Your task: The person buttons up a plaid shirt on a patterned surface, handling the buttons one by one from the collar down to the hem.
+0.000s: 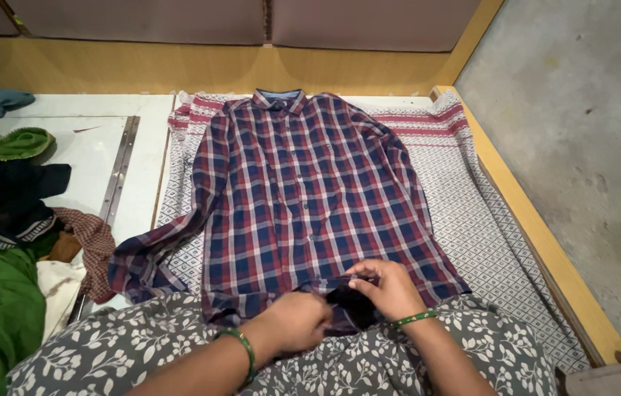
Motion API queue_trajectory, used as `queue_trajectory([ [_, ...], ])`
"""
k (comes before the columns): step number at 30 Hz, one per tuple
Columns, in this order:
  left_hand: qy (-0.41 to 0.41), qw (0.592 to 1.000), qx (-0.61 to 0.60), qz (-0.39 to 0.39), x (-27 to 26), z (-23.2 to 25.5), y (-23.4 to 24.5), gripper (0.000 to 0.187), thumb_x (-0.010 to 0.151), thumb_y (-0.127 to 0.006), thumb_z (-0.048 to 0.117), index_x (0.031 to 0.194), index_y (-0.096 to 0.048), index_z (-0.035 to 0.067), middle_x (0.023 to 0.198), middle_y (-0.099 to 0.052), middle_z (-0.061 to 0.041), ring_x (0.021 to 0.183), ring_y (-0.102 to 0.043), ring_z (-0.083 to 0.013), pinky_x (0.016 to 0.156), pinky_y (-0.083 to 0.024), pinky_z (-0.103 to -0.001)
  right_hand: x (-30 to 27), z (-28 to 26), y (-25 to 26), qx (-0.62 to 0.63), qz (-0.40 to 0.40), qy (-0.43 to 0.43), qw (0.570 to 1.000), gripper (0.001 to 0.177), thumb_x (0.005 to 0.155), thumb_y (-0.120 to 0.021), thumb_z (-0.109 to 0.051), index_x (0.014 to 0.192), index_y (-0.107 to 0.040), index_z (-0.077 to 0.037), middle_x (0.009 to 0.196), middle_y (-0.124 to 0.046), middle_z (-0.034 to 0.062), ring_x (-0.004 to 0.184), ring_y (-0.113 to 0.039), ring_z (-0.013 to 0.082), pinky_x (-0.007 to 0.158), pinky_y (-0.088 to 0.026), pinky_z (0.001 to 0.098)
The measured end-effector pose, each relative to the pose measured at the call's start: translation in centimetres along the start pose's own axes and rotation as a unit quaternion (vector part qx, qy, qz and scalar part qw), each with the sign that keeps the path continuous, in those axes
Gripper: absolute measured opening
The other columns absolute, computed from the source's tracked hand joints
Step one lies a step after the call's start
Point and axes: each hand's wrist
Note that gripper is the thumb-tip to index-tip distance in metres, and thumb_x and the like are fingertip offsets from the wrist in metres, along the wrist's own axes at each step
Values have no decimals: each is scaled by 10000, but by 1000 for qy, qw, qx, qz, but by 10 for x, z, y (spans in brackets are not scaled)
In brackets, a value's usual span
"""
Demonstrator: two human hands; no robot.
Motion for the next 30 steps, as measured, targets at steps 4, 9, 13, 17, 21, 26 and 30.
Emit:
queue_trajectory([
  [4,-136,975,23,177,-10,33,22,155,800,-647,120,929,-642,35,912,-636,-148,859,-655,-356,806,-538,-463,-4,-3,7,49,-2,-15,999,194,825,-784,-43,1017,-808,-50,867,-818,46,734,-714,91,687,-585,256],
  [9,-122,954,-47,271,-25,58,42,135,813,-656,114,920,-635,34,866,-604,-133,834,-646,-342,754,-521,-457,-19,-5,17,96,-84,19,992,176,817,-787,-32,992,-801,-36,907,-832,29,808,-762,63,745,-621,236],
  [13,-110,941,-69,313,-25,60,50,125,834,-670,106,930,-635,33,855,-594,-130,822,-644,-338,724,-519,-442,-39,-15,23,53,-44,-43,997,196,818,-786,-67,1012,-817,-54,868,-838,44,750,-752,96,688,-604,254],
  [17,-130,930,-79,335,-23,58,52,128,855,-676,108,944,-628,32,886,-602,-123,829,-651,-328,731,-525,-434,-52,-19,24,52,19,44,998,190,827,-778,-72,1011,-808,-33,911,-844,52,794,-774,119,715,-612,267],
  [21,-119,927,-89,345,-21,56,51,118,867,-687,118,947,-653,38,882,-611,-133,800,-652,-339,702,-536,-433,-56,3,6,-5,72,160,984,255,802,-820,-118,1044,-804,-42,949,-814,80,851,-773,155,742,-595,294],
  [26,-114,944,-127,283,-17,51,61,123,871,-691,124,951,-662,34,882,-616,-147,811,-666,-333,697,-542,-435,-28,71,-14,-132,108,104,980,316,736,-887,-258,1019,-804,-145,915,-807,59,859,-803,186,755,-625,302],
  [30,-8,951,-64,302,-17,22,102,220,874,-748,241,967,-699,48,932,-659,-151,890,-668,-343,792,-528,-456,5,94,29,-261,78,308,911,306,709,-873,-189,1007,-811,-170,874,-778,69,826,-752,289,749,-570,410],
])
Point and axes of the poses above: each hand's wrist, its own x-axis towards the middle knuckle, its own y-axis out of the back of the hand, z = x × y
